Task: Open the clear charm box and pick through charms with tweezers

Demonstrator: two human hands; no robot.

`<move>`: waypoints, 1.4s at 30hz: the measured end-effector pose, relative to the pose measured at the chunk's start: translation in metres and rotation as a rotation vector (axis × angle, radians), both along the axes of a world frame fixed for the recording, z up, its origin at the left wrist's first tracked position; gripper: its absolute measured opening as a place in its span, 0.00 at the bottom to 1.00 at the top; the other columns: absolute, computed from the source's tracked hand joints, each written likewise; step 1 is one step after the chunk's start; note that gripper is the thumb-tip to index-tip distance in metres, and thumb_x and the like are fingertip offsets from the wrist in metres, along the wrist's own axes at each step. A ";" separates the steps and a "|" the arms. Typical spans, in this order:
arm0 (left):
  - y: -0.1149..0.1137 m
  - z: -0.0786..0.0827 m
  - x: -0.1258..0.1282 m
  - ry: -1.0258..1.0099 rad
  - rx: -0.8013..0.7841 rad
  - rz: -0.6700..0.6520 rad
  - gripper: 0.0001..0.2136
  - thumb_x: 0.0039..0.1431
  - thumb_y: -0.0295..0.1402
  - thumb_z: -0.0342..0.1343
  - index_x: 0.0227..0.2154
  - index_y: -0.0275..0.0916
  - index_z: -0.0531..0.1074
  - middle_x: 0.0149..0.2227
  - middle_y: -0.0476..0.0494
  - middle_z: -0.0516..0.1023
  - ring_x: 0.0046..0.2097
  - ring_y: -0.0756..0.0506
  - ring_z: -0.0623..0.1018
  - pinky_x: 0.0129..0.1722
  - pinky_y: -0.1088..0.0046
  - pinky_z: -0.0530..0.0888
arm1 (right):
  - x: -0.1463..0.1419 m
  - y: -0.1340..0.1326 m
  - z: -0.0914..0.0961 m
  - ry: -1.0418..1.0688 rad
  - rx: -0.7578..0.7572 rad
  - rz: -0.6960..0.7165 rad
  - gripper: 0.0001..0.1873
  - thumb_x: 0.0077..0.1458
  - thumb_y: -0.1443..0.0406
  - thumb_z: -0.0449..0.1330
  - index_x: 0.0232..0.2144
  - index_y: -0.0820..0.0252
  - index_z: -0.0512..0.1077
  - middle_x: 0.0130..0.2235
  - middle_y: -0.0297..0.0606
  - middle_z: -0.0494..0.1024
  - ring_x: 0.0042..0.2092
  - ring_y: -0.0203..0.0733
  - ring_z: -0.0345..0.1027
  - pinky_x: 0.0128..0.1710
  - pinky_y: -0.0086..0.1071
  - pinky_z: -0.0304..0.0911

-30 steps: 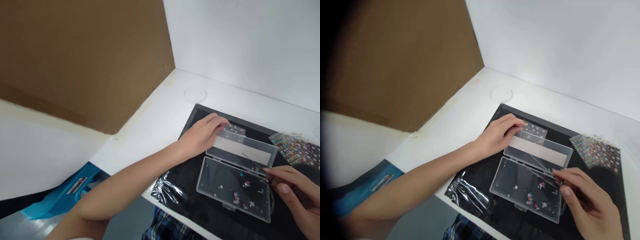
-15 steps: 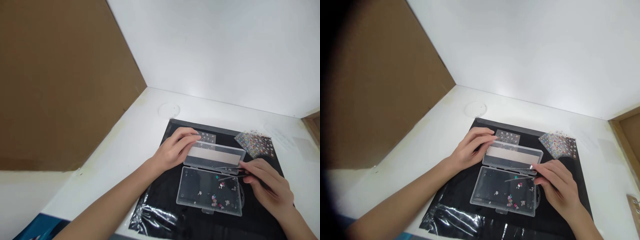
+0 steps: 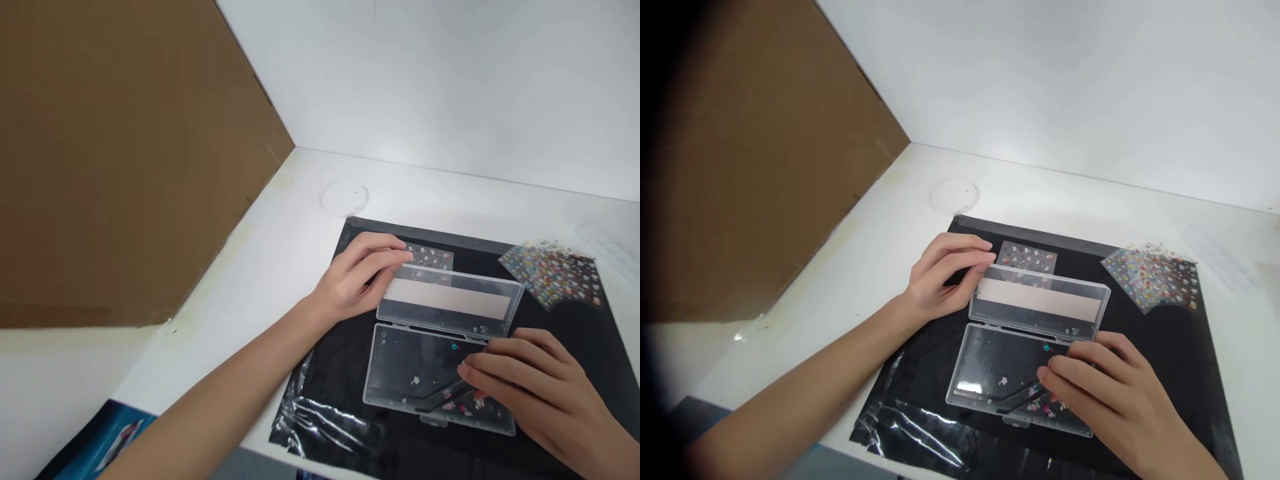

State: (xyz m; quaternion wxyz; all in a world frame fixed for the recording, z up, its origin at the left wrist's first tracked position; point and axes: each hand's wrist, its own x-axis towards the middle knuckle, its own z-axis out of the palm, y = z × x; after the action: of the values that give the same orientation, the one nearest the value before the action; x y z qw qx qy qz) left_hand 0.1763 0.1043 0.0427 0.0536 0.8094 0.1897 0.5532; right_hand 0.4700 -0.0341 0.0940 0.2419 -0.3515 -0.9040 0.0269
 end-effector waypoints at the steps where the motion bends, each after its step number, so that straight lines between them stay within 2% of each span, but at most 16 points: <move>1: 0.000 0.000 0.000 0.000 -0.001 0.004 0.13 0.68 0.15 0.62 0.53 0.28 0.78 0.51 0.34 0.81 0.54 0.47 0.83 0.54 0.71 0.85 | -0.002 0.000 -0.001 0.000 -0.002 -0.001 0.17 0.75 0.75 0.55 0.52 0.56 0.80 0.44 0.34 0.88 0.48 0.38 0.79 0.57 0.40 0.62; 5: 0.000 0.000 0.001 -0.001 -0.013 0.008 0.13 0.68 0.15 0.62 0.53 0.30 0.78 0.50 0.35 0.82 0.53 0.46 0.84 0.53 0.70 0.86 | -0.005 0.002 -0.002 -0.065 0.012 0.081 0.18 0.75 0.75 0.55 0.53 0.56 0.81 0.45 0.32 0.88 0.49 0.35 0.78 0.58 0.36 0.62; 10: 0.001 -0.001 0.002 -0.004 -0.019 -0.001 0.14 0.67 0.14 0.61 0.52 0.30 0.78 0.50 0.35 0.82 0.53 0.47 0.83 0.53 0.71 0.85 | -0.007 -0.007 -0.010 -0.015 -0.006 -0.043 0.24 0.72 0.79 0.53 0.56 0.51 0.81 0.47 0.31 0.88 0.50 0.37 0.79 0.61 0.38 0.62; 16: 0.003 -0.001 0.003 -0.020 -0.004 -0.020 0.14 0.65 0.12 0.61 0.51 0.27 0.78 0.49 0.35 0.82 0.52 0.47 0.82 0.53 0.73 0.84 | -0.010 -0.009 -0.009 -0.017 0.022 -0.071 0.23 0.73 0.77 0.53 0.56 0.50 0.81 0.46 0.32 0.88 0.48 0.38 0.80 0.58 0.39 0.64; 18: 0.003 0.000 0.004 -0.021 -0.004 -0.019 0.14 0.65 0.12 0.60 0.51 0.27 0.78 0.49 0.36 0.81 0.52 0.47 0.82 0.53 0.73 0.84 | -0.009 -0.004 -0.003 -0.050 0.024 -0.040 0.23 0.74 0.77 0.52 0.54 0.50 0.81 0.46 0.30 0.88 0.48 0.37 0.79 0.58 0.38 0.64; 22: 0.003 -0.001 0.004 -0.019 -0.001 -0.013 0.14 0.66 0.13 0.60 0.51 0.29 0.78 0.49 0.36 0.81 0.51 0.47 0.82 0.51 0.72 0.84 | -0.004 0.005 0.006 -0.180 0.066 0.129 0.21 0.75 0.74 0.52 0.53 0.52 0.82 0.48 0.28 0.88 0.50 0.33 0.78 0.55 0.34 0.65; 27: 0.003 -0.001 0.003 -0.002 -0.030 0.003 0.15 0.68 0.15 0.59 0.53 0.35 0.76 0.50 0.39 0.82 0.50 0.47 0.83 0.48 0.70 0.85 | -0.004 -0.006 0.001 -0.110 0.037 0.003 0.25 0.71 0.79 0.53 0.57 0.52 0.80 0.49 0.28 0.88 0.50 0.37 0.79 0.58 0.38 0.65; 29: 0.002 -0.002 0.002 0.010 -0.039 0.011 0.15 0.69 0.16 0.59 0.53 0.37 0.76 0.50 0.39 0.82 0.50 0.47 0.84 0.47 0.69 0.85 | -0.006 -0.011 -0.003 -0.095 0.013 0.006 0.25 0.72 0.77 0.54 0.59 0.50 0.80 0.48 0.29 0.88 0.49 0.37 0.80 0.58 0.39 0.65; 34: 0.003 -0.003 0.003 0.016 -0.045 0.017 0.15 0.69 0.16 0.59 0.53 0.38 0.75 0.51 0.39 0.82 0.48 0.47 0.84 0.46 0.70 0.85 | -0.010 -0.012 -0.005 -0.068 0.032 -0.057 0.26 0.72 0.80 0.53 0.57 0.49 0.80 0.47 0.29 0.89 0.48 0.37 0.80 0.59 0.39 0.64; 38: 0.004 -0.005 0.004 0.007 -0.044 -0.013 0.15 0.68 0.15 0.58 0.53 0.34 0.76 0.51 0.37 0.81 0.47 0.47 0.83 0.45 0.72 0.84 | -0.008 -0.010 -0.003 -0.076 0.032 -0.005 0.24 0.73 0.79 0.53 0.57 0.52 0.80 0.47 0.30 0.89 0.48 0.37 0.80 0.58 0.39 0.64; 42: 0.004 -0.006 0.003 0.018 -0.054 0.000 0.15 0.69 0.16 0.58 0.54 0.38 0.75 0.52 0.39 0.81 0.46 0.48 0.82 0.43 0.71 0.84 | -0.007 -0.011 -0.007 -0.069 0.020 0.004 0.22 0.74 0.76 0.54 0.57 0.52 0.80 0.47 0.29 0.89 0.48 0.37 0.80 0.59 0.40 0.65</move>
State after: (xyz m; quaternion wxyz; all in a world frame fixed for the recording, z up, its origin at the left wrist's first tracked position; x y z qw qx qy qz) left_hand 0.1796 0.1085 0.0365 0.0736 0.8126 0.2048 0.5406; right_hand 0.4629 -0.0452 0.0872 0.2142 -0.3481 -0.9126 0.0062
